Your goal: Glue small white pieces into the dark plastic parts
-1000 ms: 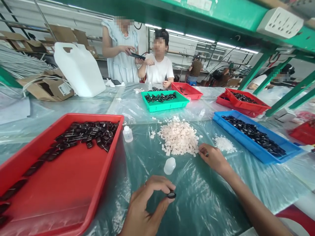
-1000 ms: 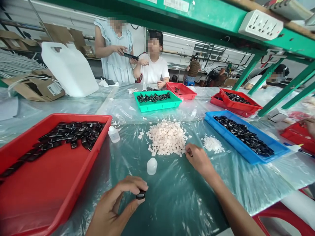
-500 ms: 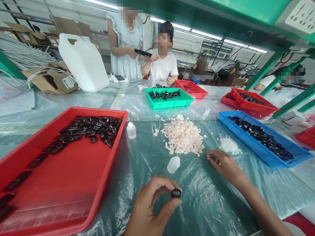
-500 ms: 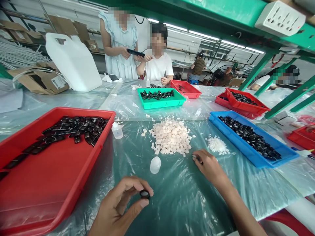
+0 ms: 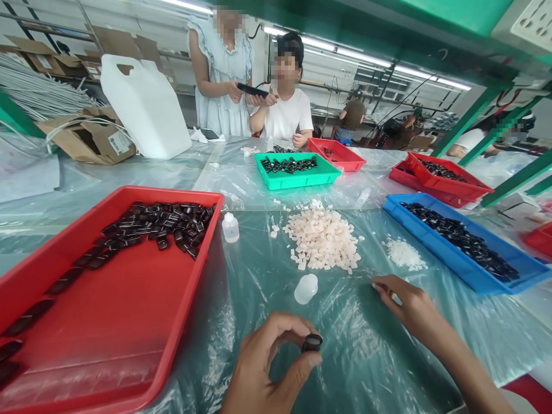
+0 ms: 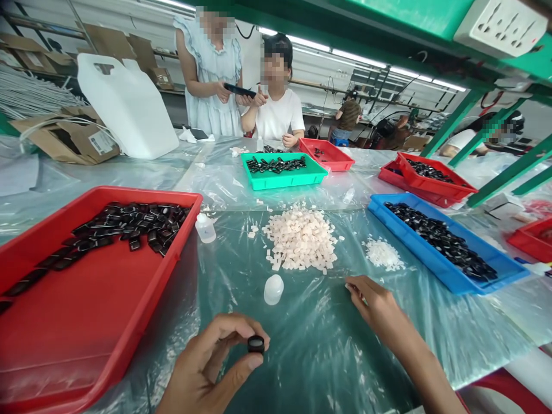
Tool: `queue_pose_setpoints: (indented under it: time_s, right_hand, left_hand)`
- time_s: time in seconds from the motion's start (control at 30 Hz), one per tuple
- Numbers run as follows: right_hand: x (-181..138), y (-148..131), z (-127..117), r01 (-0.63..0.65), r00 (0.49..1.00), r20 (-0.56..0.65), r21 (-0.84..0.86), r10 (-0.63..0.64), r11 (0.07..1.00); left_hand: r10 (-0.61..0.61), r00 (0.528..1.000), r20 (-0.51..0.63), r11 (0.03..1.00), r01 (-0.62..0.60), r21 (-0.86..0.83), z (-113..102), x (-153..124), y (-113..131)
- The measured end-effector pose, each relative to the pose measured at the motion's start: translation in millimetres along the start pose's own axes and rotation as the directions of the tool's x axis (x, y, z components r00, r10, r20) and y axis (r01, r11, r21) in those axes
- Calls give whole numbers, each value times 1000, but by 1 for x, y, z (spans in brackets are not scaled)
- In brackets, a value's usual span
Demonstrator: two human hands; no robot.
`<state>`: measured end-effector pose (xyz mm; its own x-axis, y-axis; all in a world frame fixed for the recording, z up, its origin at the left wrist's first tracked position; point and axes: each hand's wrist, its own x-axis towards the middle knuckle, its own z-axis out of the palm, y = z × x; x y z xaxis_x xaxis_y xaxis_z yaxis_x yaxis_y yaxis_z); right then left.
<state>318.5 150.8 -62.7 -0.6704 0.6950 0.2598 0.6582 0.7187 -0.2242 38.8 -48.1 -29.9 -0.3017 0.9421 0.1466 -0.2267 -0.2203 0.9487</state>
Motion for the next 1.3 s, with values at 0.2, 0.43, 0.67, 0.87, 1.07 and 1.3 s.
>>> queue_pose_setpoints:
  time_s: [0.2,0.43,0.67,0.87,1.07,1.3]
  right_hand:
    - [-11,-17,-1,71,997,-35,9,-71,997]
    - [-15,-28,10,104,992,-79,16,-102,994]
    - [-16,-30,14,97,990,-104,38,-92,995]
    - [-16,-32,15,72,993,-97,56,-67,996]
    - [-20,-28,18,52,994,-104,78,-44,996]
    - [-16,-35,16,36,995,-93,143,-23,989]
  left_hand:
    - [24,1000,-1,997,-24,67,0,0,2]
    - [139,989,56,979,-146,144,-4,4,1]
    - [179,980,83,960,-192,205,-6,6,2]
    - [186,977,102,956,-204,211,-7,6,3]
    - [94,996,6,989,-94,115,0,2,2]
    - [-52,991,-120,995,63,84,7,0,5]
